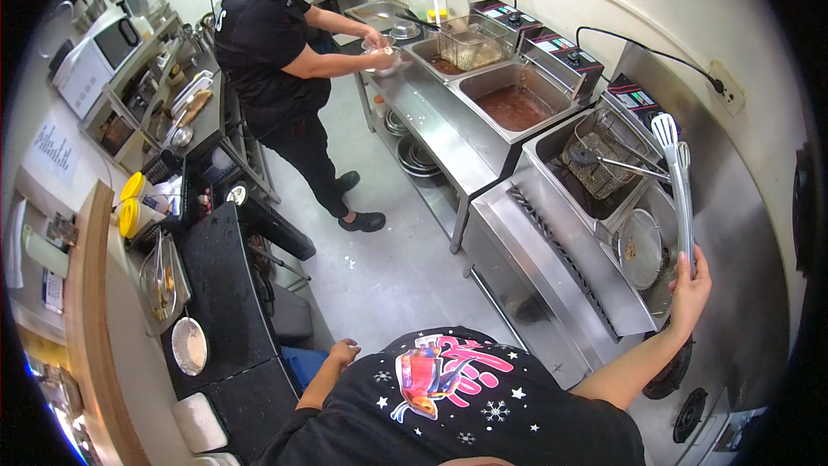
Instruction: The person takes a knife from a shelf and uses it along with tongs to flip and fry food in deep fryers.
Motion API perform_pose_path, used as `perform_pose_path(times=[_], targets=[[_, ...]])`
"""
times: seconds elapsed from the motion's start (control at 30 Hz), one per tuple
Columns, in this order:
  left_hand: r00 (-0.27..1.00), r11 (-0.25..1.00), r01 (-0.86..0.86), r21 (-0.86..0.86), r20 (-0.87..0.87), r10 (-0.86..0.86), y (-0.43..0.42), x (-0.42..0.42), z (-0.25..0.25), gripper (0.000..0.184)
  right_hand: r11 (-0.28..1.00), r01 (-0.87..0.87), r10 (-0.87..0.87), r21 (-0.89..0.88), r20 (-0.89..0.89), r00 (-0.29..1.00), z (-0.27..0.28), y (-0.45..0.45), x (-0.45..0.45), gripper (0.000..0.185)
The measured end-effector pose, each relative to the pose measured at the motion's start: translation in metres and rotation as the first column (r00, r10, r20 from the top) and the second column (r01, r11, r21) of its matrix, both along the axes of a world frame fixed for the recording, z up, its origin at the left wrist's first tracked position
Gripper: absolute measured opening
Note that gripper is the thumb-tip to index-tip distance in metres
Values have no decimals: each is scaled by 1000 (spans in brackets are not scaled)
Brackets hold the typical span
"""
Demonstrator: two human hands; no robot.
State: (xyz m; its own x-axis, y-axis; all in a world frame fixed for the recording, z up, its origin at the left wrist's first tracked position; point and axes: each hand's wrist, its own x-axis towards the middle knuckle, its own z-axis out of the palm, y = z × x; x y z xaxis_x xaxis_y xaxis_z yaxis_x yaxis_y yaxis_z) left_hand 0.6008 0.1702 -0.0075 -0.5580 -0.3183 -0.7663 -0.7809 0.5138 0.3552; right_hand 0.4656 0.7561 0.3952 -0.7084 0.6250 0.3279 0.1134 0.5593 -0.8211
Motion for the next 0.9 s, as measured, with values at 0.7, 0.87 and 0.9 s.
perform_pose_path(times=[0.7,0.87,0.9], targets=[[999,999,33,4,19,-33,2,4,-1,40,1000,-1,1,8,27,1000,1,-1,3,42],[997,997,75,-31,7,-75,2,6,-2,39,1000,-5,5,4,24,1000,0,0,2,42],[997,997,71,-28,14,-70,2,6,0,39,1000,-5,5,3,24,1000,0,0,2,42]])
